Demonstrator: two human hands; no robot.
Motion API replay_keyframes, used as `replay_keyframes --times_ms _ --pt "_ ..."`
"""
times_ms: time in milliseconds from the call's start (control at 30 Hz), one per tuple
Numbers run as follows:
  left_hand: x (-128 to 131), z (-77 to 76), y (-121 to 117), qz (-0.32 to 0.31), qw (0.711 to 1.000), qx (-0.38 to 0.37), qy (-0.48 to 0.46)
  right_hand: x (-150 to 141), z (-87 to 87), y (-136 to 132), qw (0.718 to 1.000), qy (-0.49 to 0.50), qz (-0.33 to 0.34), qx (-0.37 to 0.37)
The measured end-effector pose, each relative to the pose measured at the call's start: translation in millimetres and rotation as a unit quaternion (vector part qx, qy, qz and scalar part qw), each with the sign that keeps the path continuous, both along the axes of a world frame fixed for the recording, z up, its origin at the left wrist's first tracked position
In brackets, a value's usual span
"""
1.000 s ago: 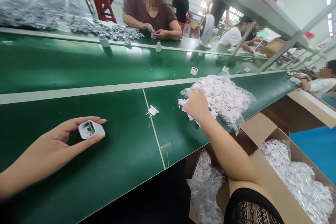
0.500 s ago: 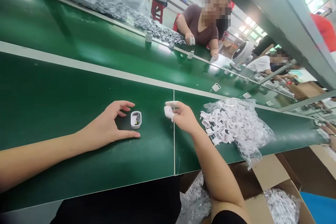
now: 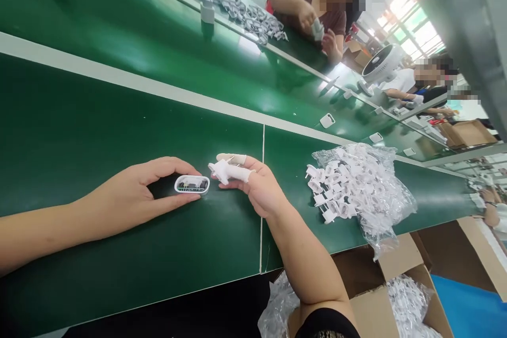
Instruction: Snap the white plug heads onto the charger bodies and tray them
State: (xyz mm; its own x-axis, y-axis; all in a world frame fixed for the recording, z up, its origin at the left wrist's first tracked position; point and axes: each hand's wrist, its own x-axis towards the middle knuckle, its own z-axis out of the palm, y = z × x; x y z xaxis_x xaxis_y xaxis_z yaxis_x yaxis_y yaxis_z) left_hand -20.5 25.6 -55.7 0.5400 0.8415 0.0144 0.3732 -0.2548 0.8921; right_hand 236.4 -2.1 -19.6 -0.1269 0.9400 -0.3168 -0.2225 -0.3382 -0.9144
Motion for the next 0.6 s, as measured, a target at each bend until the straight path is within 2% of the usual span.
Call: replay_keyframes --times_ms 100,167,267,367,467,600 --pt "2 -1.8 0 -0.019 0.999 0.034 0.006 -2 -5.8 -9 0.988 -0.122 -0.020 0.090" --pt "1 -4.6 -1 -0.016 0.999 0.035 0.012 -5 -6.3 -17 0.963 -0.208 -0.032 0.167" --pt "0 -9.2 -1 -0.017 0.999 0.029 0.013 -12 -2.3 -28 0.899 -0.318 -0.038 0.300" --pt "1 -14.2 1 -0.025 0.998 0.059 -0.015 -21 1.2 -35 0.831 -0.375 -0.009 0.412" --pt "3 -17.4 3 -0.024 0.995 0.086 -0.049 -28 -0.5 -35 0.787 -0.418 0.009 0.453" --pt "5 -16.9 5 -0.029 0.996 0.070 -0.046 -33 -4.2 -34 0.739 -0.474 -0.015 0.479"
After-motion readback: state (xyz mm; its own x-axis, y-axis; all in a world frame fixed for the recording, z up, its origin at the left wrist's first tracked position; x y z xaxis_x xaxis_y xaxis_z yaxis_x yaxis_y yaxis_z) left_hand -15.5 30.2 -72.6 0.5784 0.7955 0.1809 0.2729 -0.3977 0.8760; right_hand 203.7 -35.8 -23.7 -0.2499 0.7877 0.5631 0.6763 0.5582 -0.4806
